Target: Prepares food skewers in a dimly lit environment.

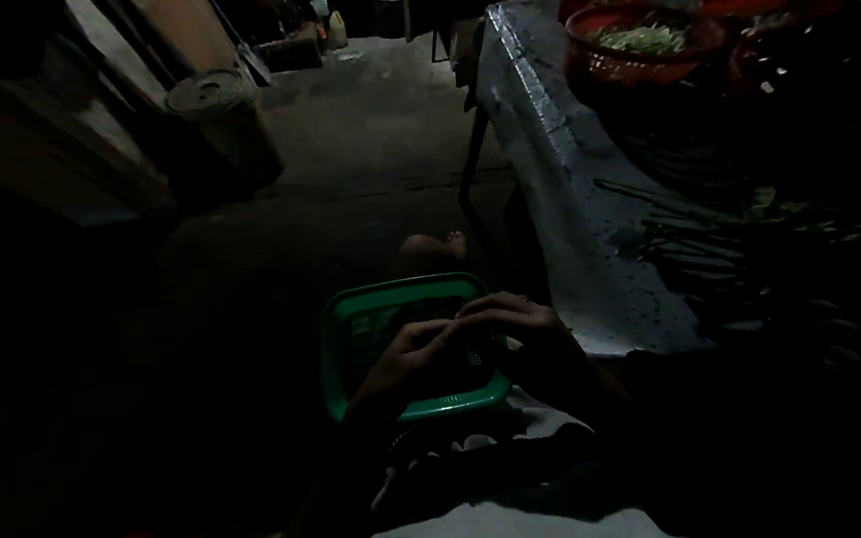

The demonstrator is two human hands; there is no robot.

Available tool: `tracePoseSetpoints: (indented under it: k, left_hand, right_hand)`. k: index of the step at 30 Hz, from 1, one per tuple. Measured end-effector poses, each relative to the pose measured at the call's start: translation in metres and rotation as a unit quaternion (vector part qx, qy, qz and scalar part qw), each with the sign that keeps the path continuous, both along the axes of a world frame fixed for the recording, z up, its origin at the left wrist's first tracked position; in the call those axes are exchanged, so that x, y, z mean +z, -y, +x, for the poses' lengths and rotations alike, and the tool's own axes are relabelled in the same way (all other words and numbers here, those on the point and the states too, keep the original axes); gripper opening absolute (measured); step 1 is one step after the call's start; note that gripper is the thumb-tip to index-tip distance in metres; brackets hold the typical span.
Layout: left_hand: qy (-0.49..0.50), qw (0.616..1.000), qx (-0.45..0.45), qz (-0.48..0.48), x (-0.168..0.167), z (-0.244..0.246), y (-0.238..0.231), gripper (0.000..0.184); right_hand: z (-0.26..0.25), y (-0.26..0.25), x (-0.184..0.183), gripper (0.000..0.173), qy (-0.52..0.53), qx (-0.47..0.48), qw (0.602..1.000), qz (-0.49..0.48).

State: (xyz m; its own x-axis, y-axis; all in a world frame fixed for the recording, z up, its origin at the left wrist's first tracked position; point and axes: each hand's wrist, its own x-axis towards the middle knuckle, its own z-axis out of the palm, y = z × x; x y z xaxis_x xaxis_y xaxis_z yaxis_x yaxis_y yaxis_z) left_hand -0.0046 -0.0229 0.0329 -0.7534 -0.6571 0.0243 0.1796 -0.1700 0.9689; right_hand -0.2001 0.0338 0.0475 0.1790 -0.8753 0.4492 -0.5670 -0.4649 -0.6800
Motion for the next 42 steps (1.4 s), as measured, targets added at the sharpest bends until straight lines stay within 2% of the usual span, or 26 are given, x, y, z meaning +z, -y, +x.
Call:
tracePoseSetpoints:
  k: [5,8,11,14,17,21,23,26,28,30,33,38,42]
  left_hand:
    - [0.028,0.999,-0.01,-0.029,0.003,0.001,0.003,0.029]
    - [0.135,0.977,0.034,-0.159,0.005,0.001,-0.001,0.027]
    - [0.225,0.934,0.046,-0.274,0.007,0.004,-0.009,0.027]
    - [0.275,0.898,0.061,-0.338,0.008,0.003,-0.017,0.021]
    - [0.326,0.884,0.033,-0.332,0.017,0.002,-0.021,0.021]
    - [0.335,0.886,0.017,-0.321,0.016,0.003,-0.023,0.02]
    - [0.328,0.892,0.016,-0.311,0.016,0.004,-0.023,0.022]
    - [0.318,0.895,0.013,-0.314,0.012,0.006,-0.022,0.024]
    - [0.325,0.891,0.006,-0.317,0.009,0.007,-0.021,0.027]
    - [0.339,0.888,-0.003,-0.311,0.008,0.01,-0.019,0.028]
    - [0.323,0.891,-0.007,-0.319,0.007,0.018,-0.017,0.027]
    - [0.288,0.918,-0.006,-0.272,0.004,0.032,-0.014,0.031]
    - [0.248,0.938,0.014,-0.242,0.0,0.037,-0.013,0.032]
  right_hand:
    - [0.004,0.004,-0.01,0.015,-0.047,-0.031,0.997,-0.048]
    - [0.003,0.005,-0.012,0.017,-0.036,-0.044,0.998,-0.023]
    - [-0.001,0.005,-0.012,0.019,0.016,-0.039,0.999,0.019]
    - [-0.002,0.001,-0.009,0.014,0.146,-0.006,0.984,0.101]
    - [-0.002,-0.002,-0.004,0.012,0.216,-0.016,0.962,0.165]
    - [-0.004,-0.001,-0.002,0.009,0.265,-0.016,0.941,0.209]
    - [-0.007,0.002,0.0,0.013,0.308,0.025,0.918,0.249]
    - [-0.012,0.011,-0.002,0.025,0.321,0.144,0.89,0.291]
    - [-0.008,0.017,-0.003,0.017,0.282,0.168,0.899,0.291]
    - [-0.003,0.021,-0.004,0.009,0.267,0.155,0.903,0.3]
    - [-0.001,0.027,-0.004,0.012,0.308,0.143,0.875,0.344]
    - [-0.008,0.035,-0.008,0.014,0.37,0.123,0.836,0.386]
    - [-0.014,0.035,-0.007,0.013,0.39,0.069,0.835,0.382]
